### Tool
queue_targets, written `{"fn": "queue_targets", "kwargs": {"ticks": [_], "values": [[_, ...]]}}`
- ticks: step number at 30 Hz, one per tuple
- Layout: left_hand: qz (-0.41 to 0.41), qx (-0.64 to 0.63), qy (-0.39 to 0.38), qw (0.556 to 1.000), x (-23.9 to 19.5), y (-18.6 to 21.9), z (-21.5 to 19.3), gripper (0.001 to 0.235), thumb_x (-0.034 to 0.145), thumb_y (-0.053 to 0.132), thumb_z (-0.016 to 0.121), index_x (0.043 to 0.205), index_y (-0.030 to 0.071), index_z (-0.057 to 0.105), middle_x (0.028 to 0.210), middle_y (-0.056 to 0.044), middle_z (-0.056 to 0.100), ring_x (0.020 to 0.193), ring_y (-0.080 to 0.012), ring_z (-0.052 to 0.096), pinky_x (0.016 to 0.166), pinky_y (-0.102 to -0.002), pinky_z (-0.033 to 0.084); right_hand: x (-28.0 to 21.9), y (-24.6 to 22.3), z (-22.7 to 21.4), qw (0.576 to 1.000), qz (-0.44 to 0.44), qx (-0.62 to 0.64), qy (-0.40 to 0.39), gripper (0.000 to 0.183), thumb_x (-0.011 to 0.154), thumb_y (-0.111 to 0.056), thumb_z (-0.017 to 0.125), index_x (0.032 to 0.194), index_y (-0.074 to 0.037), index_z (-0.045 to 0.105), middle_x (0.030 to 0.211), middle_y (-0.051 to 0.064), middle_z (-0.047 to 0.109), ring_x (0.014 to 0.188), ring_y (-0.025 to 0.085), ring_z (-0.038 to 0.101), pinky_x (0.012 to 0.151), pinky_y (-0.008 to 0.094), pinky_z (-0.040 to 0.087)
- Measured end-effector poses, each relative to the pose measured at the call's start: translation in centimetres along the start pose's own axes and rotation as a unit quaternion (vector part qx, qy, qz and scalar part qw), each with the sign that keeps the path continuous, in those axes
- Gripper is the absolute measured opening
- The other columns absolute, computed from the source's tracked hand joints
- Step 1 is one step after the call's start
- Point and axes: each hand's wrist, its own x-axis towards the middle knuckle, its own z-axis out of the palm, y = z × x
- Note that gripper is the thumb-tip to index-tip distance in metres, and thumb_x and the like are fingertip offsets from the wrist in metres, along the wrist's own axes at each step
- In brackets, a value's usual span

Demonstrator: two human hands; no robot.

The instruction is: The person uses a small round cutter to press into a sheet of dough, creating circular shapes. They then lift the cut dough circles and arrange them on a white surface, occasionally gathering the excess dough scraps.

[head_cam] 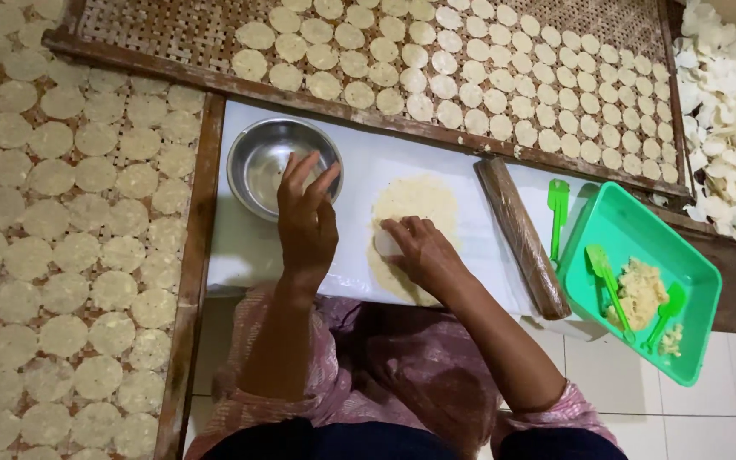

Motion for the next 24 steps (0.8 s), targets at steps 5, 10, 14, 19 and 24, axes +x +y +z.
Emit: {"fn": "queue_targets", "kwargs": {"ticks": [5, 10, 14, 19, 24], "values": [[-0.009, 0.009, -0.002, 1.000, 0.0, -0.3, 0.1, 0.044, 0.098, -0.001, 0.048, 0.130, 0.019, 0.069, 0.145, -0.005, 0.053, 0.146, -0.0393, 0.041, 0.122, -0.051, 0.033, 0.4, 0.1, 0.9, 0.999, -0.015, -0.040, -0.006, 0.073, 0.083, -0.027, 0.080, 0.146, -0.016, 0.044, 0.118, 0.019, 0.056, 0.105, 0.045, 0.062, 0.078, 0.051, 0.057], [-0.022, 0.006, -0.013, 1.000, 0.0, -0.2, 0.1, 0.045, 0.096, -0.003, 0.048, 0.130, 0.019, 0.068, 0.146, -0.006, 0.051, 0.147, -0.0406, 0.038, 0.121, -0.054, 0.033, 0.6, 0.0, 2.5, 0.996, -0.030, -0.078, -0.007, 0.070, 0.087, -0.027, 0.077, 0.148, -0.013, 0.045, 0.120, 0.020, 0.056, 0.105, 0.042, 0.061, 0.077, 0.047, 0.057], [-0.009, 0.015, -0.016, 1.000, -0.2, -0.6, 0.3, 0.046, 0.096, -0.005, 0.046, 0.130, 0.017, 0.069, 0.146, -0.006, 0.051, 0.147, -0.0414, 0.038, 0.121, -0.054, 0.033, 1.2, 0.4, 5.2, 0.980, -0.003, -0.199, 0.003, 0.077, 0.081, -0.044, 0.078, 0.144, -0.013, 0.047, 0.100, 0.014, 0.058, 0.085, 0.033, 0.064, 0.069, 0.043, 0.056], [0.005, 0.024, -0.015, 1.000, -0.5, -0.6, 0.2, 0.048, 0.097, -0.006, 0.045, 0.131, 0.018, 0.069, 0.148, -0.005, 0.050, 0.148, -0.0408, 0.037, 0.122, -0.053, 0.033, 1.3, 0.1, 5.4, 0.976, 0.032, -0.216, -0.005, 0.076, 0.085, -0.046, 0.077, 0.144, -0.008, 0.049, 0.093, 0.014, 0.059, 0.077, 0.032, 0.065, 0.061, 0.044, 0.054], [0.001, 0.031, -0.022, 0.999, -0.8, -1.0, 0.3, 0.049, 0.094, -0.007, 0.047, 0.128, 0.018, 0.070, 0.146, -0.006, 0.051, 0.147, -0.0415, 0.037, 0.121, -0.053, 0.033, 1.3, 0.6, 3.1, 0.982, -0.058, -0.173, -0.049, 0.077, 0.084, -0.038, 0.075, 0.151, -0.016, 0.043, 0.103, 0.017, 0.058, 0.086, 0.037, 0.067, 0.070, 0.045, 0.056]]}}
